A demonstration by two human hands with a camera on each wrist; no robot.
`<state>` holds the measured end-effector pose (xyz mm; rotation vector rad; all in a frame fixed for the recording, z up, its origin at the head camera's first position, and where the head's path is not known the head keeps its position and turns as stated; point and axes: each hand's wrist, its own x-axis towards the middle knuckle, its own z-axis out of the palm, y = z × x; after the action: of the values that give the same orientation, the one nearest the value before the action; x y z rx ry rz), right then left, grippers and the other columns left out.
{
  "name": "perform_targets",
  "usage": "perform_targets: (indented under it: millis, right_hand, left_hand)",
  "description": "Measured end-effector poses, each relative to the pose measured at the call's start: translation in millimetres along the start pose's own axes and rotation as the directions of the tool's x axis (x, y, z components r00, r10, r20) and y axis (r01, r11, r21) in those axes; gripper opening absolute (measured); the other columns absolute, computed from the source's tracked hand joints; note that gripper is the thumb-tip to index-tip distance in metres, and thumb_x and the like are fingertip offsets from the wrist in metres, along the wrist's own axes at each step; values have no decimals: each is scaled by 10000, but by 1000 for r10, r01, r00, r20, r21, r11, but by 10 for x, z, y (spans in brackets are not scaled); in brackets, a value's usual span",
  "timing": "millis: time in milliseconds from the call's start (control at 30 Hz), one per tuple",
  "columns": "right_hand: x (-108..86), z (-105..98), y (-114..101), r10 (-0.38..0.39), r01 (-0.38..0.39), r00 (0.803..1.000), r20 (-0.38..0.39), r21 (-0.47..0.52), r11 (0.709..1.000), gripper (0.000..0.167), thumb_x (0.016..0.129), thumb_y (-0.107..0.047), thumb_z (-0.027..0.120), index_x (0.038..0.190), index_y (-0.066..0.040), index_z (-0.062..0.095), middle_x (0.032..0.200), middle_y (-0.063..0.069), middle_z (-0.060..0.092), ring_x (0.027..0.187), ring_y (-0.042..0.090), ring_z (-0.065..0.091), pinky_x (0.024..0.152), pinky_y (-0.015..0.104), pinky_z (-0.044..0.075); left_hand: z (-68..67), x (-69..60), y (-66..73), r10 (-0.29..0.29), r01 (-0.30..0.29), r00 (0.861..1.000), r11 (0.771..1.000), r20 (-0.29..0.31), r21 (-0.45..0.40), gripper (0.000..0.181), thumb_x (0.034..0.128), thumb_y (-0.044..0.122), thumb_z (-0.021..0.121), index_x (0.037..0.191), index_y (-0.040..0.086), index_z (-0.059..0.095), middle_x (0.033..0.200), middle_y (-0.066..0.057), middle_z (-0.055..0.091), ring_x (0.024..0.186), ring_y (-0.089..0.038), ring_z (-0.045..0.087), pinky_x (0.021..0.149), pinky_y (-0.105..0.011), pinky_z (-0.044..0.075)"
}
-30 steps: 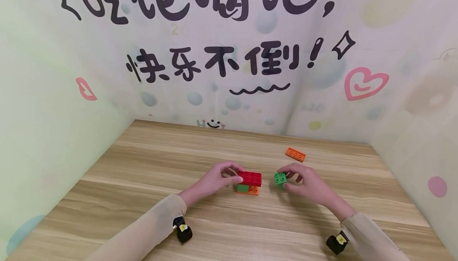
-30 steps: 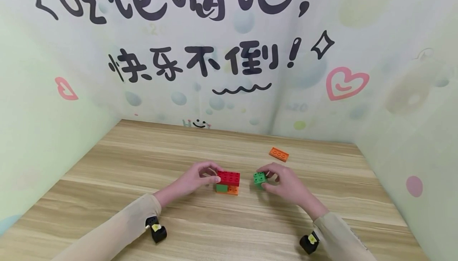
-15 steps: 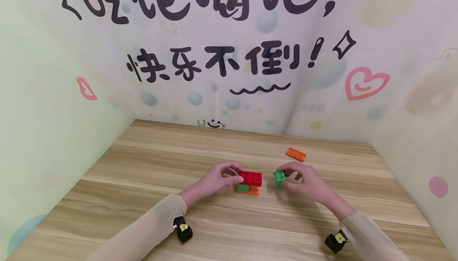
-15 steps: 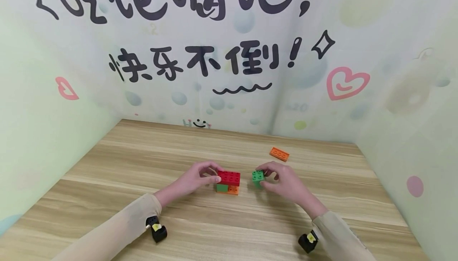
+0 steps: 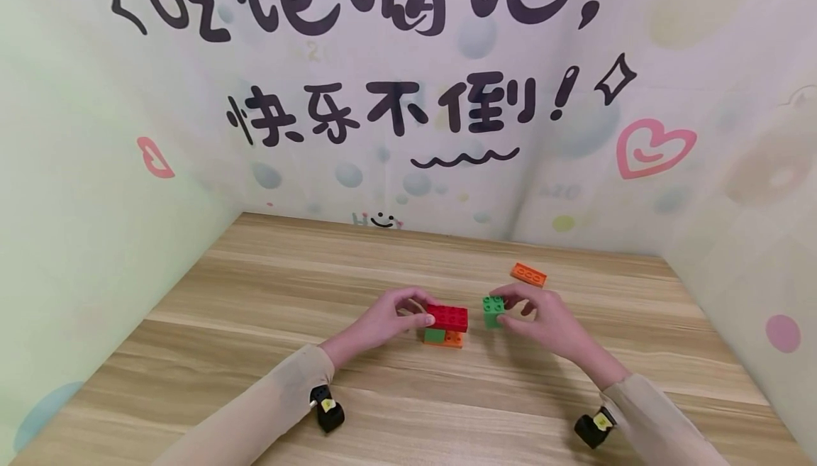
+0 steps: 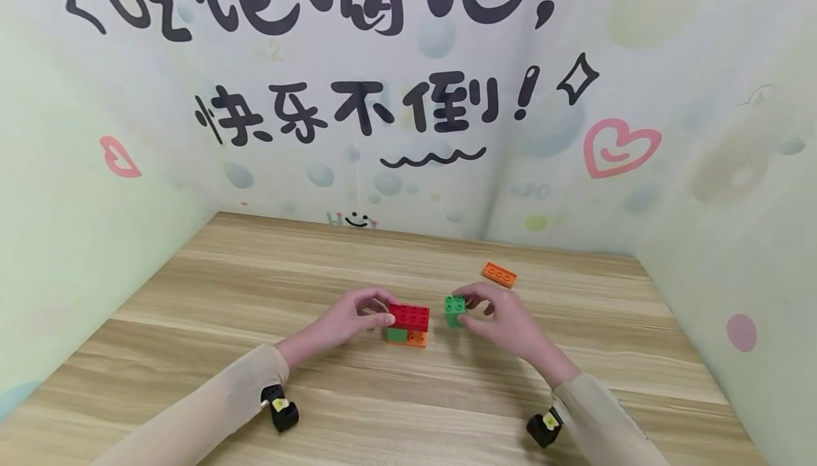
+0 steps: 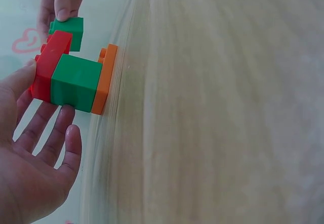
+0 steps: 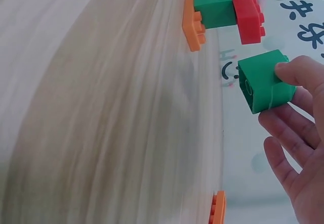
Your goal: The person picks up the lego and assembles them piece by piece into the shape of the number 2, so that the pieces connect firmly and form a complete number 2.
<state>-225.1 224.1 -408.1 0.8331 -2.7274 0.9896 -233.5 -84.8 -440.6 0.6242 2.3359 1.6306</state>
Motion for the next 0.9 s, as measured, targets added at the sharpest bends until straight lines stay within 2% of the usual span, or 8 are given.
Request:
perform_targets:
  millis: [300, 500, 900]
  right_hand:
    - [71, -8, -58, 10, -10, 1000, -25, 35, 999, 356, 861, -176, 769, 1198, -239, 671, 1074, -75, 715, 933, 191, 660, 740, 252, 524]
    - [128, -8, -113, 25, -22, 999, -43, 64, 998, 343, 878, -251, 759, 1208, -259, 666, 1064, -81, 706, 955, 170, 647, 763, 288, 532]
    - [212, 15, -277, 1, 5, 998, -63, 102, 995, 372, 876, -259, 762, 1233, -230, 662, 1091, -69, 703, 963, 132, 640, 771, 264, 536]
  left_hand:
    - [5, 4, 8, 3, -3, 1000, 1000, -5, -11, 262, 904, 232, 727, 1152, 157, 686, 1141, -107, 680, 963, -207, 637, 735, -393, 559]
    - [2, 8, 2, 1, -1, 1000, 1000, -4, -11, 268, 903, 239, 728, 1156, 160, 686, 1140, -99, 678, 966, -198, 640, 737, -397, 561]
    - [-2, -2, -8, 20, -20, 1000, 1000, 2, 3, 265, 907, 257, 724, 1159, 185, 685, 1143, -65, 685, 976, -188, 644, 748, -369, 563]
